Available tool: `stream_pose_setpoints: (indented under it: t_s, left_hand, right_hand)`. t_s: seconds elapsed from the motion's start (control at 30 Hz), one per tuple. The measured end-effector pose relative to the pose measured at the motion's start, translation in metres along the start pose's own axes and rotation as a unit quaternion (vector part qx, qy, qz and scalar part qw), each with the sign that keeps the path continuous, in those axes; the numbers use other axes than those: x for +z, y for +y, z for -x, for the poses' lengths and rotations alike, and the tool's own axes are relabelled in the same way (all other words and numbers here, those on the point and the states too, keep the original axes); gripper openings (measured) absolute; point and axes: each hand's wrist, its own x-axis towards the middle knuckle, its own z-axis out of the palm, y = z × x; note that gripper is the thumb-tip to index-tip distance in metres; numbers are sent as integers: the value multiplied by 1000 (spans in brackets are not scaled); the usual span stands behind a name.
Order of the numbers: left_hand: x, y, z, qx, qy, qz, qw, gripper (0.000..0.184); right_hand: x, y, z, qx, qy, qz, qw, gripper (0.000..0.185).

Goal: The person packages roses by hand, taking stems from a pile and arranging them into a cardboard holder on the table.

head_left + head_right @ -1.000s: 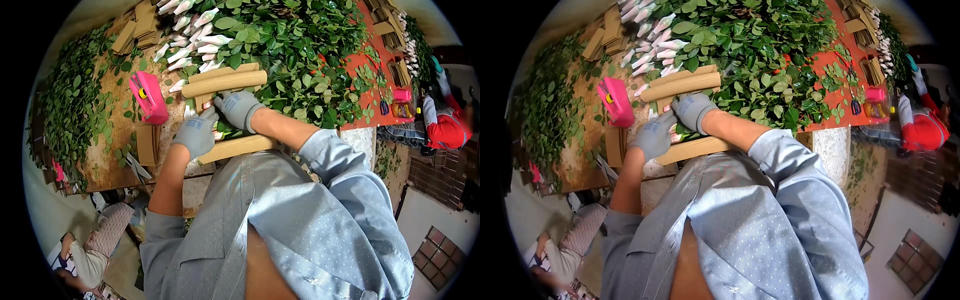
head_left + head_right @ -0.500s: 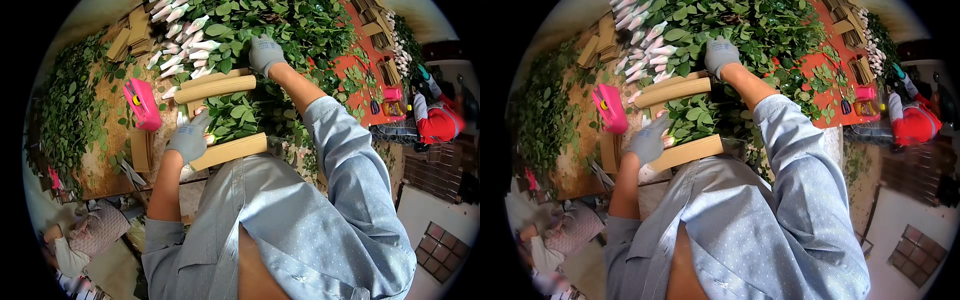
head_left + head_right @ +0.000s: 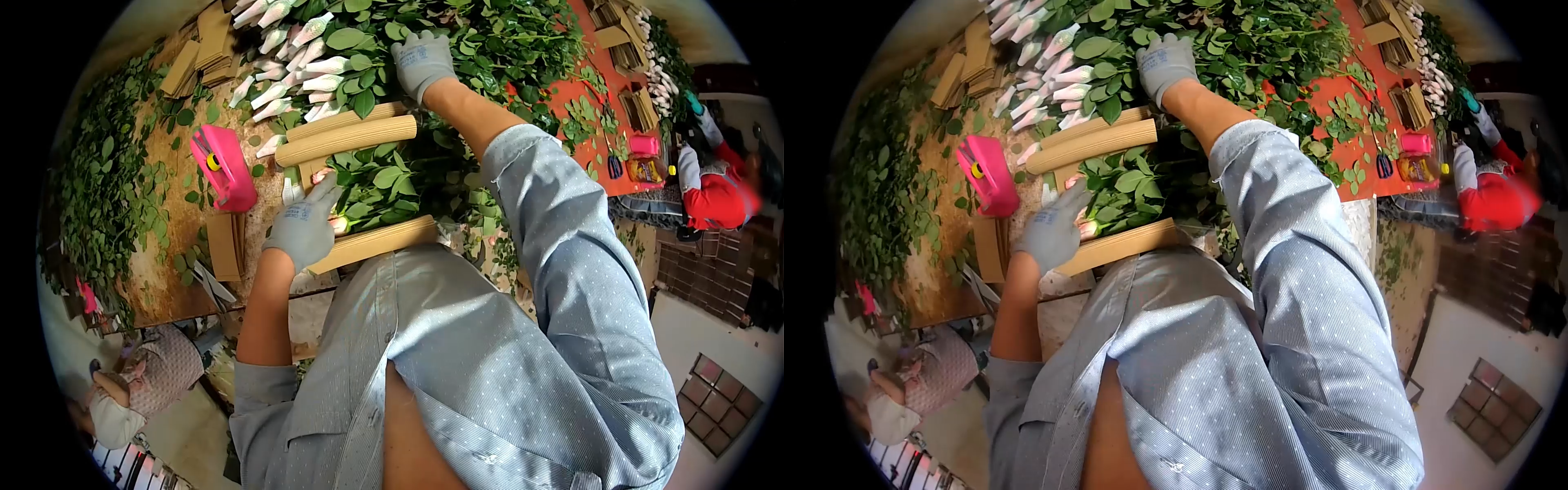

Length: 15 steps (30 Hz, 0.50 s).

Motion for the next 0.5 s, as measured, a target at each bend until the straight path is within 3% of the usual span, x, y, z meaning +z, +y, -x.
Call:
stream_pose_setpoints:
  t_s: [0.17, 0.3, 0.33, 0.4, 0.47, 0.5]
  left_hand:
    - [-6, 7, 4, -15, -4, 0, 1000, 59]
    - [-9, 10, 6, -26, -5, 50, 998, 62]
    - [-9, 10, 6, -25, -7, 45, 999, 62]
    - [-1, 2, 4, -16, 1, 20, 1000, 60]
    - [1, 1, 3, -6, 8, -6, 1000, 58]
    - [-1, 2, 3, -13, 1, -2, 1000, 59]
  right_hand:
    - [-5, 3, -8, -47, 20, 59, 997, 31]
    - [-26, 25, -19, -26, 59, 97, 993, 35]
    - [-27, 37, -24, -23, 151, 112, 982, 38]
    - [-26, 66, -60, 58, 197, 26, 978, 37]
    - [-93, 83, -49, 75, 260, 5, 963, 25]
    - [-104, 102, -56, 63, 337, -86, 935, 24]
